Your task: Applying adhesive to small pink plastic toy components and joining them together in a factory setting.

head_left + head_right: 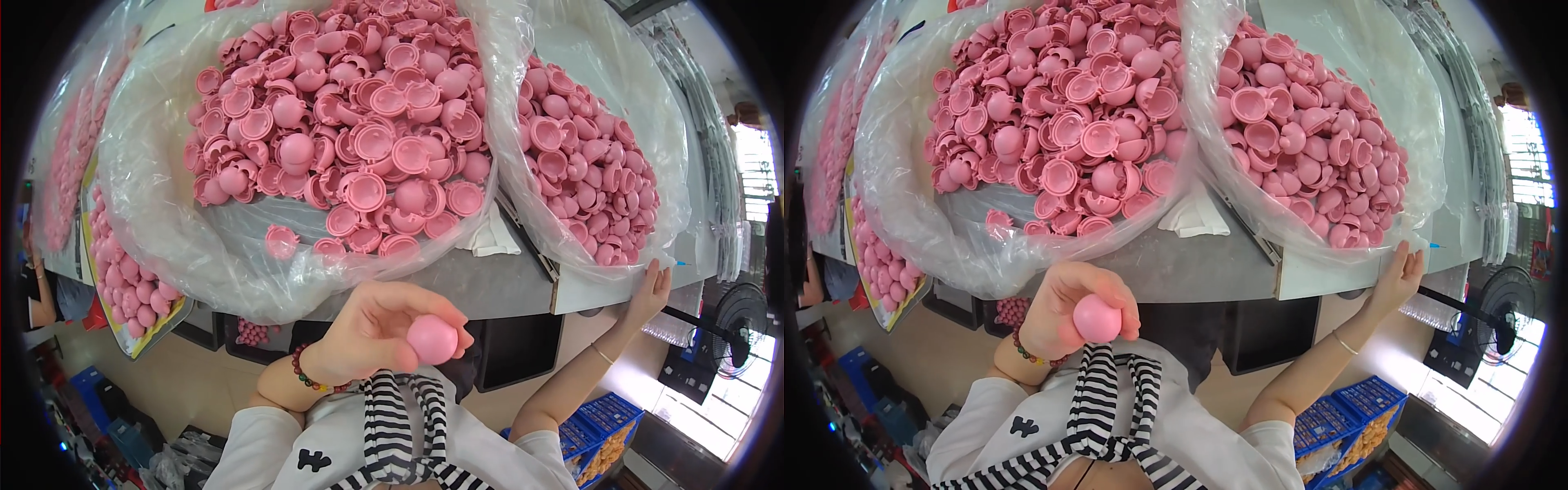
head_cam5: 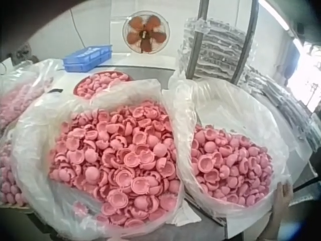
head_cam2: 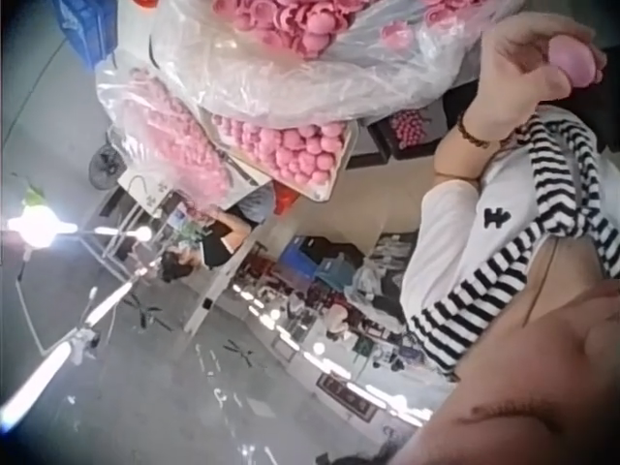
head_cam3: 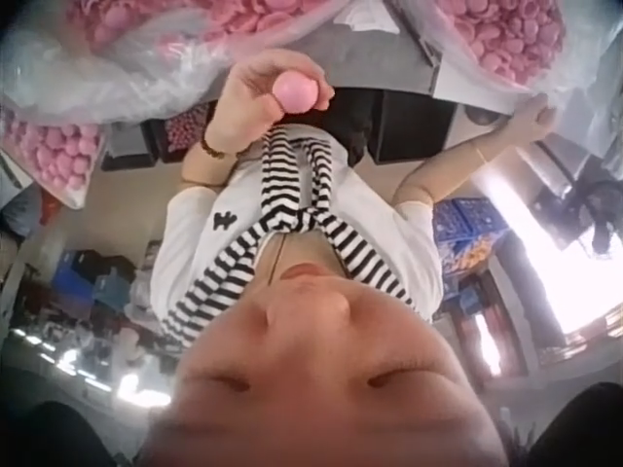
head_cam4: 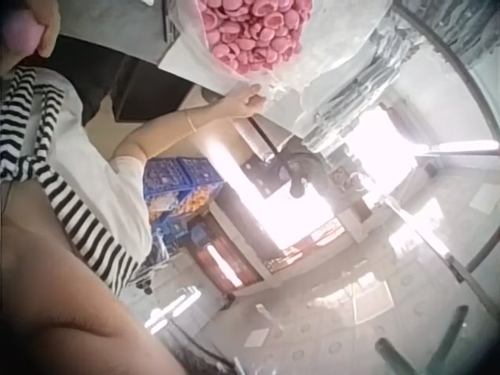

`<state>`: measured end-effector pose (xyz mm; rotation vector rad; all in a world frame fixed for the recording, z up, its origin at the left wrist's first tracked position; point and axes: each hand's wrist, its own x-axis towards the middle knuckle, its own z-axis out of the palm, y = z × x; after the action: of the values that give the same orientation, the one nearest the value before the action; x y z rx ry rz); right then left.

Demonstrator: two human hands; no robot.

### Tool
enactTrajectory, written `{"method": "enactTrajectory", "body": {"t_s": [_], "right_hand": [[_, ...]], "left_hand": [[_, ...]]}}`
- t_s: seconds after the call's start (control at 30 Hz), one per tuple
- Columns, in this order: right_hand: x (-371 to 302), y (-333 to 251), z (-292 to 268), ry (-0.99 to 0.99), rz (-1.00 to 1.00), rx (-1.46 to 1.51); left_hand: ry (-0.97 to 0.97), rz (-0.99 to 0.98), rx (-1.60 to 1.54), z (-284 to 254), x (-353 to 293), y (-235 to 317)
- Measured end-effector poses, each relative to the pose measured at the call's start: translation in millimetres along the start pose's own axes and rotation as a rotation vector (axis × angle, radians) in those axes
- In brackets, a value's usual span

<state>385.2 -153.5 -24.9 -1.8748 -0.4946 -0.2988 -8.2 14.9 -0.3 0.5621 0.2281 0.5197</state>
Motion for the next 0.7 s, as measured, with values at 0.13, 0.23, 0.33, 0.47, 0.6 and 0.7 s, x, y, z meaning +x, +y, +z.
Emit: {"method": "enactTrajectory", "body": {"t_s": [0.13, 0.23, 0.33, 0.47, 0.6, 0.7], "right_hand": [[-2.0, -11.6, -4.9, 0.027, -0.071, -0.323], [-13.6, -21.1, -21.8, 0.177, -0.082, -0.082], [-42.9, -57.0, -7.7, 0.163, -0.116, 0.188], [-67.2, -94.5, 13.0, 0.161, -0.128, 0.261], [-83.3, -111.9, 22.4, -0.01, -0.141, 0.458], [-99.0, -111.0, 25.0, -0.147, -0.179, 0.516]], "left_hand": [[-0.18, 0.3, 0.333, -15.3, -17.5, 21.7], [-0.261, 0.9, 0.713, -43.1, -58.6, 77.4], [0.977, 1.155, 1.151, -55.8, -107.6, 130.9], [1.295, 0.987, 1.463, -93.4, -119.4, 180.0], [1.147, 1.08, 1.739, -46.8, -80.3, 139.6], [0.684, 0.63, 2.081, -19.2, -27.7, 99.2]]}}
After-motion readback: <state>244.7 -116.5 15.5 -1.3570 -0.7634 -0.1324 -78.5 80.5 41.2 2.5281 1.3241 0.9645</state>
